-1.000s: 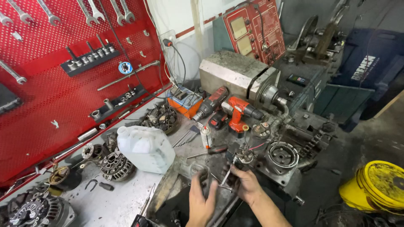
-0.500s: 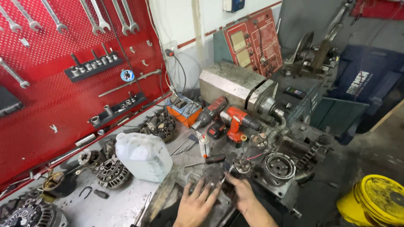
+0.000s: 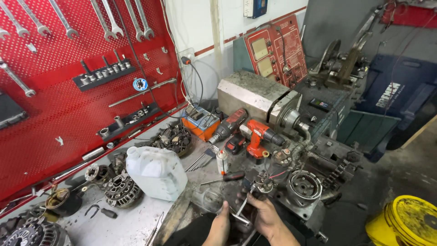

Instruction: The person works on a mechanical assembly on a cluttered workbench, using a wrench to tighten bolts on a component. They then retrieve a socket wrench from a wall-mounted tool rack and use it to further tighten the assembly. The person also handles a small cylindrical part and a power drill during the process.

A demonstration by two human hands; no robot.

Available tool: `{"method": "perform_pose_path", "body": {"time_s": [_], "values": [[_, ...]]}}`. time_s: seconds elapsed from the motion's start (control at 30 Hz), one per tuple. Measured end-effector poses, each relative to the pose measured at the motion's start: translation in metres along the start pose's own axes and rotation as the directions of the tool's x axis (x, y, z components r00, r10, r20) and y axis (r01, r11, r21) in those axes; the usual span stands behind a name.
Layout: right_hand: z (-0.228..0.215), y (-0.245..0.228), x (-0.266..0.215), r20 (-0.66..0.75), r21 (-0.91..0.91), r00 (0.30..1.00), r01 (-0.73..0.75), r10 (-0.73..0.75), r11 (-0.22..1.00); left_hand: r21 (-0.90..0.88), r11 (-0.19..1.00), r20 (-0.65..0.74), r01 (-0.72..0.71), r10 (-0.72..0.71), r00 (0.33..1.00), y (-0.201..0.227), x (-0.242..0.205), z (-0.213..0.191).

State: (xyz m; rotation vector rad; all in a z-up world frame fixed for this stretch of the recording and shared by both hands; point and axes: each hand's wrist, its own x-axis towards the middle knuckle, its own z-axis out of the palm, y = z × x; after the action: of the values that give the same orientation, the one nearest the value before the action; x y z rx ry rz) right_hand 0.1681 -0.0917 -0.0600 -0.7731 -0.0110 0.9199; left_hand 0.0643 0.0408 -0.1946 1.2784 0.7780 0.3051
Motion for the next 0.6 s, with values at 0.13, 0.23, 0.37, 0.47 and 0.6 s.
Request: {"method": "perform_pose_path", "body": {"time_s": [0.13,0.23,0.37,0.47,0.6], "values": [[-0.05,0.027,0.033,-0.056,-0.017,0.998,0.034,-0.034,0.999,0.381,0.925,-0.156,-0.011,0.076,0.985,0.105,-0.073,0.0],[-0.044,0.023,0.034,-0.085,-0.013,0.996,-0.026,0.024,1.0,0.465,0.746,-0.158,-0.477,0.6,0.784,0.13,-0.103,-0.001],[-0.025,0.013,0.021,-0.128,-0.028,0.99,-0.06,0.056,0.998,0.736,0.159,0.127,-0.658,0.922,0.365,0.144,-0.115,-0.001],[-0.04,0.018,0.029,-0.122,-0.056,0.991,-0.067,0.06,0.996,0.62,-0.526,0.658,-0.583,0.752,0.021,0.148,-0.109,-0.004],[-0.051,0.026,0.038,-0.087,-0.056,0.995,-0.044,0.039,0.997,0.475,-0.555,0.781,-0.683,0.624,0.037,0.169,-0.107,-0.02]]}}
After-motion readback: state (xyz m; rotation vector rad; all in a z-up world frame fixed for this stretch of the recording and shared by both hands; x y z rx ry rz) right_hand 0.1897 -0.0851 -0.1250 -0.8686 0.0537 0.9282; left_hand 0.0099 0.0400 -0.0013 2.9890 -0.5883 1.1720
